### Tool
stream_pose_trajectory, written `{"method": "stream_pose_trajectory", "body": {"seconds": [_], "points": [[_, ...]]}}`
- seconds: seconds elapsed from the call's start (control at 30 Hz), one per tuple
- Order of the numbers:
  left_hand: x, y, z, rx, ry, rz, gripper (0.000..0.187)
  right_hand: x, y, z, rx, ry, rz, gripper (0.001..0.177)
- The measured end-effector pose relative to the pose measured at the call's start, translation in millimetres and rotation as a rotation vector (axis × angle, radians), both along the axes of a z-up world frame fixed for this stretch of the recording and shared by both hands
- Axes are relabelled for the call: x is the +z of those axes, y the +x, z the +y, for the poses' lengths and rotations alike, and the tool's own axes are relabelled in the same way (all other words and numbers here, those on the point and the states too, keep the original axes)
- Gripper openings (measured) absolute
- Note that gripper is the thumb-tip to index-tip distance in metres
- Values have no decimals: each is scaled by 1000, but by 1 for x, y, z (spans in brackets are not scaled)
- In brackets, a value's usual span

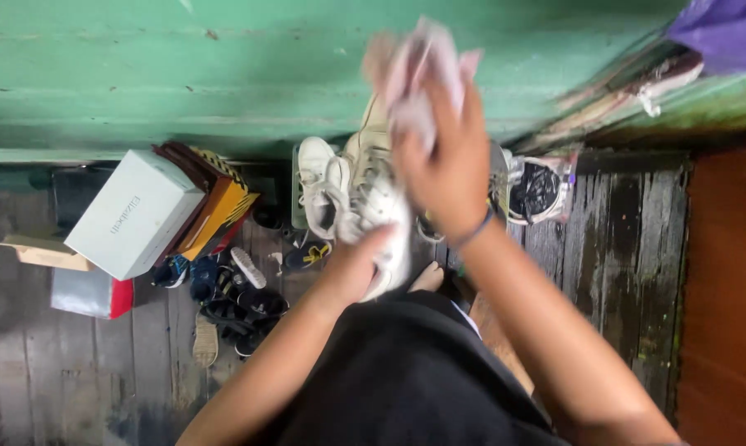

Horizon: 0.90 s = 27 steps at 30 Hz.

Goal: Cleaning a white sneaker with a pink cloth while sitting on the floor

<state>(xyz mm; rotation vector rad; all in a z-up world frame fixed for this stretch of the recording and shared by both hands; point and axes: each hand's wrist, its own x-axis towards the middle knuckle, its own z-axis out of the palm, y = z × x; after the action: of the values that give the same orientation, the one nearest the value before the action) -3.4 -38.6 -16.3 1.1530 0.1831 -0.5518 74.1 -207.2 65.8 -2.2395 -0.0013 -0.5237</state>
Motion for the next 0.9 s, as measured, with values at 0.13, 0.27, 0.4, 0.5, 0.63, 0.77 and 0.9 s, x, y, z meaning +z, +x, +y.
{"method": "stream_pose_trajectory", "body": {"seconds": [0.13, 0.27, 0.4, 0.5, 0.63, 0.77, 0.9], "points": [[47, 6, -6, -161, 416, -637, 42, -15, 21, -16, 43, 182, -70, 40], [37, 10, -3, -257, 601, -720, 29, 6, -18, 8, 56, -80, -16, 55], [29, 14, 3, -245, 477, -589, 31, -3, -67, 32, 142, -55, 53, 54], [37, 11, 2, -272, 638, -742, 35, -11, -70, 25, 152, -45, 70, 48], [16, 8, 4, -526, 850, -613, 26, -5, -29, 2, 123, -149, 0, 53], [24, 6, 1, -513, 874, -887, 37, 2, 11, -14, -46, -141, 155, 37], [14, 7, -1, -658, 948, -761, 46, -15, 5, 15, 245, -298, 37, 27]]}}
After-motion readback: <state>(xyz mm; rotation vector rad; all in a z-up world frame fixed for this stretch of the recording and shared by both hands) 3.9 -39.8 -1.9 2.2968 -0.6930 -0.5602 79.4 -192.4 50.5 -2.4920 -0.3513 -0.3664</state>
